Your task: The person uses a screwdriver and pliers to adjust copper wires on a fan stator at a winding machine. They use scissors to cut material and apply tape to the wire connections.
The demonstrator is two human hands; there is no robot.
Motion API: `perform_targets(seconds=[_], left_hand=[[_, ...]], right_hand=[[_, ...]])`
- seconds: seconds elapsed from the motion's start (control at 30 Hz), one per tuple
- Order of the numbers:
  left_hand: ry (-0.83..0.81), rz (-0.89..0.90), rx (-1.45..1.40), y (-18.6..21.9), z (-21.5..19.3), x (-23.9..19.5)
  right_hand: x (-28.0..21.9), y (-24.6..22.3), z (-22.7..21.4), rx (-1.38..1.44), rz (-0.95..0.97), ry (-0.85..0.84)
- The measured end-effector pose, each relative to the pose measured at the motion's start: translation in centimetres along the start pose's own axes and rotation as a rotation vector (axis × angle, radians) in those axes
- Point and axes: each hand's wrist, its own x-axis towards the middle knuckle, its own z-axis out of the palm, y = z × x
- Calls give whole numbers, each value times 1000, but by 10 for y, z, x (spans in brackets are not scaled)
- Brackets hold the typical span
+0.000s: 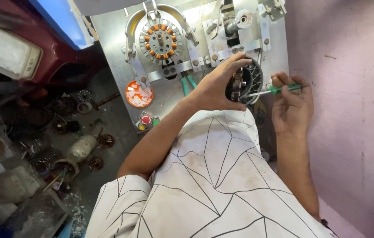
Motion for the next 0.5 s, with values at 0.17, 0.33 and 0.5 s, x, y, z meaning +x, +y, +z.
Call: perform_targets(seconds=[0.17,0.33,0.5], left_hand=[[140,113,97,-3,20,-5],[112,198,14,-5,19,-6],[-21,123,-152,-10,-9,-1]], right_hand=[[-15,-2,0,14,-53,71],[-40,24,12,-289,-283,-91],[-54,39,10,-585,-619,-183]])
